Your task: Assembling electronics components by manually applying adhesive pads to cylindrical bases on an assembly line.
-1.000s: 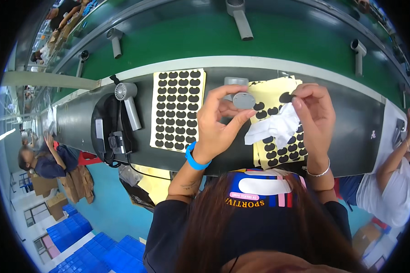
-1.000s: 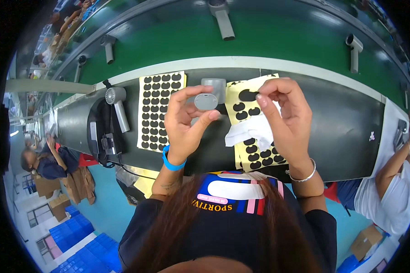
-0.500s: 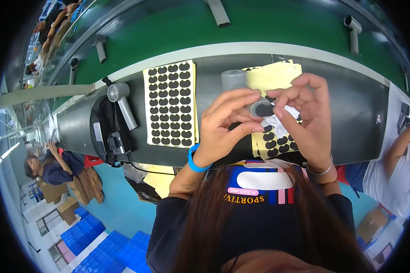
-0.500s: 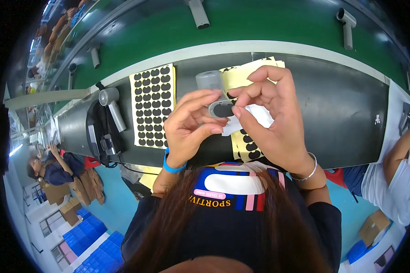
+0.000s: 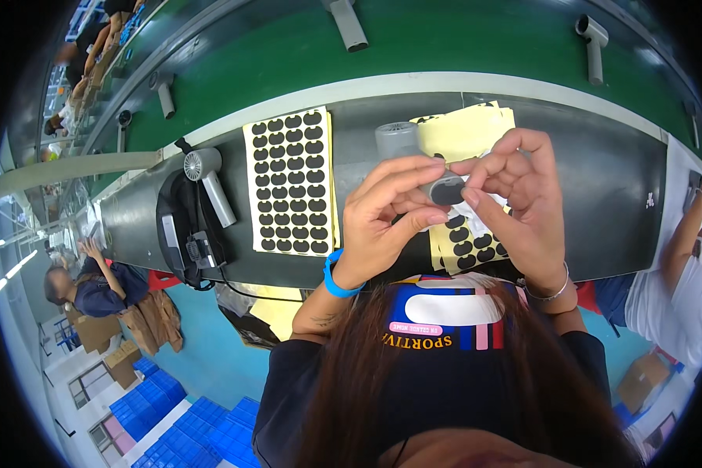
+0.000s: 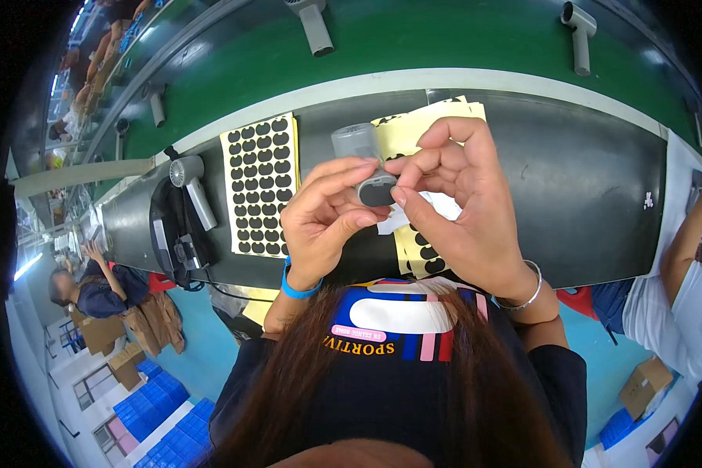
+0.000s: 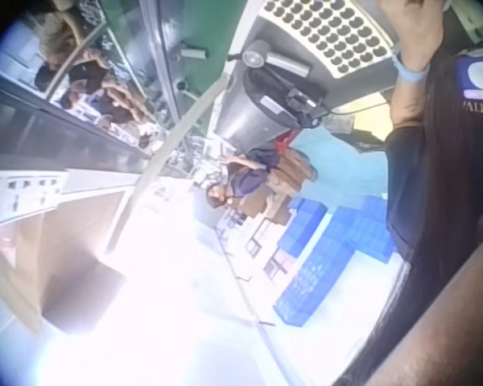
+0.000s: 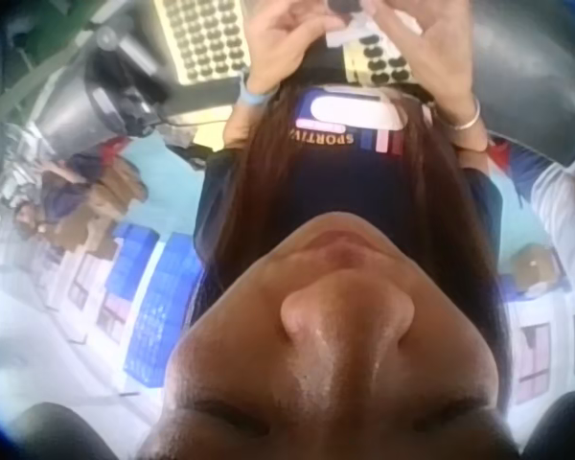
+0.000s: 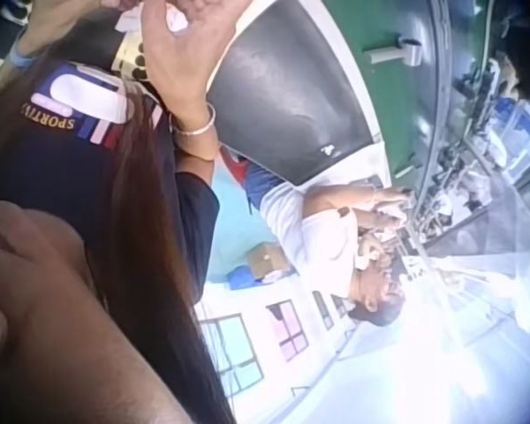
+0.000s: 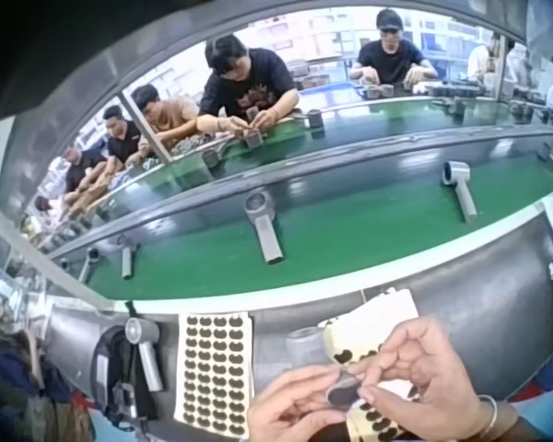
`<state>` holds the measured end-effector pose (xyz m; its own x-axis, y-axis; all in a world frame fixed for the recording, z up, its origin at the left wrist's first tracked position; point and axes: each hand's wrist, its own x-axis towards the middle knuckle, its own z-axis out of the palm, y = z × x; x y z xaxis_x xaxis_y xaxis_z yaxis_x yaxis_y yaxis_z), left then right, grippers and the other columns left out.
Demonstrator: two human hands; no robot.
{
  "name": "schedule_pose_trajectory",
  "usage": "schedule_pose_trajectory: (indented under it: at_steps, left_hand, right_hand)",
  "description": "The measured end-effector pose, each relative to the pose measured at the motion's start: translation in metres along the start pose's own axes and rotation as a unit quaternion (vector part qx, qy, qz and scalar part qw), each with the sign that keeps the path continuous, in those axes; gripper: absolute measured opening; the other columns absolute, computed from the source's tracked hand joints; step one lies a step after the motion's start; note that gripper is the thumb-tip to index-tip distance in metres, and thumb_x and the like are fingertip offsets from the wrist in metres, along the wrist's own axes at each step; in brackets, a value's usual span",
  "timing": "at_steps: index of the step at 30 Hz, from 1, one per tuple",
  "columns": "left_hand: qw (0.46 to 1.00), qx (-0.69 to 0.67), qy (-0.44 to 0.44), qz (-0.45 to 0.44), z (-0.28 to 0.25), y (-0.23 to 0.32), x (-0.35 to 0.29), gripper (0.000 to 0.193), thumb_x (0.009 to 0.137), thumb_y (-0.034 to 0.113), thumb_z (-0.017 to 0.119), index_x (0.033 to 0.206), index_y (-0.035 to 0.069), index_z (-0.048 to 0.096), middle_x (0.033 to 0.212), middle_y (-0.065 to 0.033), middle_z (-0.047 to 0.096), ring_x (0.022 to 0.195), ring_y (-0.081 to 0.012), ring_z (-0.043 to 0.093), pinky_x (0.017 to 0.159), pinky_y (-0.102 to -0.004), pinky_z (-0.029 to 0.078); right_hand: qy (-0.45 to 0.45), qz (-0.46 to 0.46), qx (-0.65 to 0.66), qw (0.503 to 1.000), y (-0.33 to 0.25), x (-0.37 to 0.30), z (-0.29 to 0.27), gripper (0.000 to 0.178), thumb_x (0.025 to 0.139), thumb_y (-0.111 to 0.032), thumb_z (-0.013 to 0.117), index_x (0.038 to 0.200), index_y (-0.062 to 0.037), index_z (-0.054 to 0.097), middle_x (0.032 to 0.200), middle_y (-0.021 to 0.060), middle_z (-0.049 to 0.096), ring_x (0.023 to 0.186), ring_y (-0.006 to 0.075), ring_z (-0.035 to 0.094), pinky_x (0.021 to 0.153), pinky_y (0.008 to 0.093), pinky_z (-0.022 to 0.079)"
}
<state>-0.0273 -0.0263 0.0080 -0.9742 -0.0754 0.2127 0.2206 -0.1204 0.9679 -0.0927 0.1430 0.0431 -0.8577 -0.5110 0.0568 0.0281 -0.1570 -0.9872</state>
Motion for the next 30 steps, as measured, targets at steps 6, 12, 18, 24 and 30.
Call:
schedule_pose_trajectory:
  at_steps: [6,12,18,24,30]
  left_hand:
    - [1.0,-0.003,0.004,0.0,0.0005,-0.0009,-0.0003,0.037,0.079,-0.01,0.065,0.115,-0.007,0.058,0.122,-0.0172,0.051,0.09,-0.0174,0.065,0.079,-0.0268,0.058]
    - [1.0,-0.006,0.012,-0.006,0.0008,-0.0004,-0.0016,0.035,0.079,-0.01,0.065,0.114,-0.007,0.058,0.121,-0.0173,0.052,0.09,-0.0173,0.065,0.078,-0.0257,0.057]
    - [0.999,-0.017,0.023,-0.016,0.0027,0.0008,-0.0027,0.031,0.082,-0.008,0.064,0.112,-0.008,0.059,0.119,-0.0179,0.054,0.088,-0.0179,0.066,0.076,-0.0258,0.057]
    - [1.0,-0.012,0.027,-0.007,0.0065,0.0013,-0.0051,0.029,0.082,-0.008,0.064,0.111,-0.008,0.059,0.118,-0.0181,0.054,0.088,-0.0184,0.066,0.075,-0.026,0.058]
    - [0.999,-0.017,0.027,0.006,0.0086,-0.0016,-0.008,0.029,0.082,-0.008,0.063,0.111,-0.008,0.059,0.118,-0.0179,0.054,0.089,-0.0191,0.065,0.076,-0.0267,0.058]
  right_hand:
    - [-0.005,-0.008,-0.008,1.0,0.002,0.0001,-0.0006,0.043,0.082,0.011,0.059,0.114,-0.0051,0.035,0.088,0.0081,0.06,0.102,0.0202,0.061,0.083,0.0275,0.049]
    - [-0.006,-0.003,-0.016,1.0,0.0023,0.0002,-0.0001,0.042,0.081,0.011,0.058,0.113,-0.0052,0.035,0.088,0.008,0.06,0.101,0.0195,0.061,0.083,0.0276,0.049]
    - [0.01,-0.01,-0.037,0.999,0.0003,-0.0004,0.0031,0.04,0.08,0.009,0.061,0.108,-0.0037,0.036,0.084,0.0069,0.058,0.093,0.0167,0.063,0.081,0.0287,0.052]
    - [0.011,0.015,-0.065,0.998,-0.0046,-0.0037,0.0047,0.043,0.079,0.009,0.059,0.112,-0.0058,0.035,0.087,0.0068,0.058,0.097,0.0167,0.061,0.083,0.028,0.049]
    - [0.009,0.024,-0.086,0.996,-0.0074,-0.0052,0.0052,0.044,0.077,0.009,0.058,0.112,-0.006,0.035,0.086,0.0052,0.057,0.096,0.0159,0.061,0.082,0.0274,0.048]
